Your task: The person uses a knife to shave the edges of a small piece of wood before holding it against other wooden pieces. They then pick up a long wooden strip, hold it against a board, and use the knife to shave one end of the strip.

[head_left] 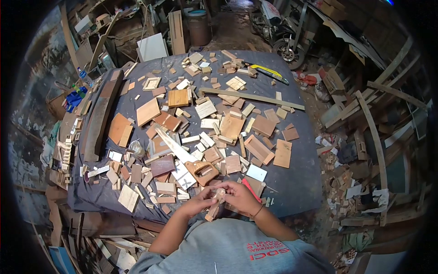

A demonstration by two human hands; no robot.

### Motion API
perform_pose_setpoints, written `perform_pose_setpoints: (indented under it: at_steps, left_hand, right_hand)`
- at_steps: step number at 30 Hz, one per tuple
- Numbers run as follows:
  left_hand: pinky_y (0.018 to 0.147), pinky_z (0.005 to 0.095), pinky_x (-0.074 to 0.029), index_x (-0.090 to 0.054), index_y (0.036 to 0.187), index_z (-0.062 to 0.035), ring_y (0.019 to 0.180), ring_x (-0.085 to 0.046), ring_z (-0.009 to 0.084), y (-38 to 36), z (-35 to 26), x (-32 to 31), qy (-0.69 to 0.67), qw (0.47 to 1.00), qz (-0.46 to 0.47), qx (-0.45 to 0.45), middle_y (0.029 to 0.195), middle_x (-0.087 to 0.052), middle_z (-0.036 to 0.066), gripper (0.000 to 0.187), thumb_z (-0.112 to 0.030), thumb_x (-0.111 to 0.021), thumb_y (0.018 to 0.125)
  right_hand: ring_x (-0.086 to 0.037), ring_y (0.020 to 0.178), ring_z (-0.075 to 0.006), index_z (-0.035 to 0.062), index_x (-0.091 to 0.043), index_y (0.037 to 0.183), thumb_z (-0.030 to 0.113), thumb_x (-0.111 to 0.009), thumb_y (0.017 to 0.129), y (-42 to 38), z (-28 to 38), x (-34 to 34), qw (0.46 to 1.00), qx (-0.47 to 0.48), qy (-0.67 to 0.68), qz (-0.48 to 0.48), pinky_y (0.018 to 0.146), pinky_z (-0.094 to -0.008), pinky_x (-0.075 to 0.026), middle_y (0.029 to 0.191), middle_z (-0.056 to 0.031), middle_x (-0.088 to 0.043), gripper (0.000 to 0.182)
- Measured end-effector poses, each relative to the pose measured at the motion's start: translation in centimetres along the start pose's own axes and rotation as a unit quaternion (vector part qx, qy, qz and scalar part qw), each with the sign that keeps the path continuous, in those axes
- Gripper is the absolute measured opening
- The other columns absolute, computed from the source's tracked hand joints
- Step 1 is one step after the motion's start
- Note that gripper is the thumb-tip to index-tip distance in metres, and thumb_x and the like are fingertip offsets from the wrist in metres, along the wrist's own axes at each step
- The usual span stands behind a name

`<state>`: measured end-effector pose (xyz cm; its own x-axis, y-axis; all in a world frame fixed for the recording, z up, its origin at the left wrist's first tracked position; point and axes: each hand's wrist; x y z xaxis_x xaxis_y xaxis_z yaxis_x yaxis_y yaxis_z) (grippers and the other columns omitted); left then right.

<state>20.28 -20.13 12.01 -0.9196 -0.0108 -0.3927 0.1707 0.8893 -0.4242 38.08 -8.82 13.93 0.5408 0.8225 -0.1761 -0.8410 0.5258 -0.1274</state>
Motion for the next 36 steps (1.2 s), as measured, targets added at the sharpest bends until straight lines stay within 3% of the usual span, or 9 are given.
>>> perform_pose_setpoints:
  at_steps: [4, 6, 7, 11, 15, 20, 28, 34, 36]
  left_hand:
    - [0.098, 0.0313, -0.038, -0.032, 0.145, -0.0096, 0.113, -0.046, 0.0142, -0.4, -0.3, -1.0, 0.015, 0.999, 0.025, -0.031, 0.125, -0.049, 0.003, 0.071, -0.035, -0.066, 0.088]
    - [0.078, 0.0245, -0.041, -0.028, 0.149, -0.0161, 0.087, -0.047, 0.0099, -0.8, -0.2, -1.0, 0.058, 0.998, 0.028, 0.002, 0.107, -0.053, 0.0, 0.065, -0.029, -0.059, 0.094]
    - [0.071, 0.0222, -0.038, -0.039, 0.144, -0.0151, 0.081, -0.043, 0.0086, -0.9, 0.3, -0.9, 0.074, 0.997, 0.034, 0.017, 0.097, -0.052, -0.004, 0.055, -0.034, -0.057, 0.096]
    - [0.068, 0.0218, -0.036, -0.065, 0.117, -0.013, 0.079, -0.043, 0.0071, -1.5, 0.5, -1.8, 0.083, 0.997, -0.003, -0.001, 0.088, -0.05, -0.005, 0.038, -0.042, -0.052, 0.097]
    - [0.066, 0.0221, -0.036, -0.065, 0.106, -0.0116, 0.075, -0.044, 0.007, -1.7, 1.7, -1.5, 0.077, 0.997, -0.027, 0.0, 0.081, -0.051, -0.006, 0.034, -0.041, -0.05, 0.098]
    - [0.067, 0.0233, -0.04, -0.061, 0.107, -0.0088, 0.075, -0.05, 0.0087, -2.3, 1.5, -2.3, -0.008, 0.994, -0.106, -0.03, 0.083, -0.055, -0.002, 0.032, -0.036, -0.048, 0.099]
    - [0.07, 0.0252, -0.043, -0.06, 0.109, -0.0059, 0.074, -0.051, 0.0126, -3.9, 0.9, -2.9, -0.081, 0.983, -0.138, -0.089, 0.085, -0.056, 0.002, 0.043, -0.042, -0.037, 0.102]
    - [0.066, 0.0249, -0.042, -0.06, 0.099, -0.0072, 0.071, -0.052, 0.0123, -4.4, 0.9, -2.9, -0.091, 0.984, -0.138, -0.068, 0.083, -0.056, 0.003, 0.044, -0.045, -0.037, 0.101]
    - [0.068, 0.0272, -0.043, -0.055, 0.09, -0.0086, 0.072, -0.052, 0.0146, -4.4, 0.9, -2.8, -0.105, 0.985, -0.11, -0.076, 0.115, -0.06, 0.012, 0.042, -0.045, -0.036, 0.101]
  right_hand:
    - [-0.056, 0.077, -0.0052, -0.0003, -0.058, 0.117, -0.001, -0.054, 0.086, -0.3, 0.2, -0.5, 0.999, 0.008, 0.032, -0.017, 0.068, -0.0207, -0.047, 0.095, -0.0011, -0.063, 0.032]
    - [-0.059, 0.081, -0.0073, 0.0, -0.058, 0.118, -0.001, -0.054, 0.086, -0.4, 0.3, -0.5, 0.999, 0.025, -0.001, -0.044, 0.07, -0.0225, -0.048, 0.098, -0.0028, -0.064, 0.032]
    - [-0.059, 0.081, -0.0073, 0.0, -0.058, 0.118, -0.001, -0.054, 0.086, -0.5, 0.5, -0.5, 0.999, 0.026, -0.001, -0.043, 0.07, -0.0225, -0.048, 0.098, -0.0028, -0.064, 0.032]
    - [-0.061, 0.087, -0.0108, 0.0003, -0.06, 0.116, -0.001, -0.053, 0.085, -1.2, 2.8, -0.9, 0.993, 0.03, -0.08, -0.087, 0.074, -0.0251, -0.048, 0.1, -0.0074, -0.066, 0.031]
    - [-0.064, 0.093, -0.022, 0.0016, -0.062, 0.113, 0.003, -0.06, 0.082, -1.1, 2.6, -1.0, 0.977, 0.072, -0.17, -0.105, 0.08, -0.0301, -0.048, 0.101, -0.0131, -0.067, 0.031]
    - [-0.058, 0.101, -0.036, 0.0028, -0.062, 0.108, 0.013, -0.068, 0.075, -1.3, -1.6, 3.9, 0.875, 0.083, -0.43, -0.208, 0.091, -0.0426, -0.046, 0.105, -0.0177, -0.064, 0.036]
    - [-0.052, 0.108, -0.0363, 0.005, -0.062, 0.109, 0.029, -0.074, 0.07, -5.2, -9.4, 6.6, 0.782, -0.108, -0.577, -0.207, 0.096, -0.0446, -0.041, 0.109, -0.0155, -0.06, 0.048]
    - [-0.053, 0.106, -0.0311, 0.0077, -0.058, 0.111, 0.034, -0.071, 0.077, -4.4, -11.0, 5.9, 0.748, -0.112, -0.605, -0.248, 0.087, -0.0466, -0.043, 0.107, -0.0113, -0.059, 0.045]
    - [-0.056, 0.102, -0.0312, 0.008, -0.057, 0.113, 0.035, -0.07, 0.078, -3.7, -11.7, 6.1, 0.745, -0.109, -0.606, -0.255, 0.086, -0.0462, -0.043, 0.104, -0.012, -0.061, 0.046]
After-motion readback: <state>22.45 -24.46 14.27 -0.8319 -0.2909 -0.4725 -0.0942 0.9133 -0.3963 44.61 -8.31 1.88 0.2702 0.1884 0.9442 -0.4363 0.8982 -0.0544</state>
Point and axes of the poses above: each hand's wrist, its own y-axis towards the middle knuckle, its own x-axis out of the back of the hand, z = x × y
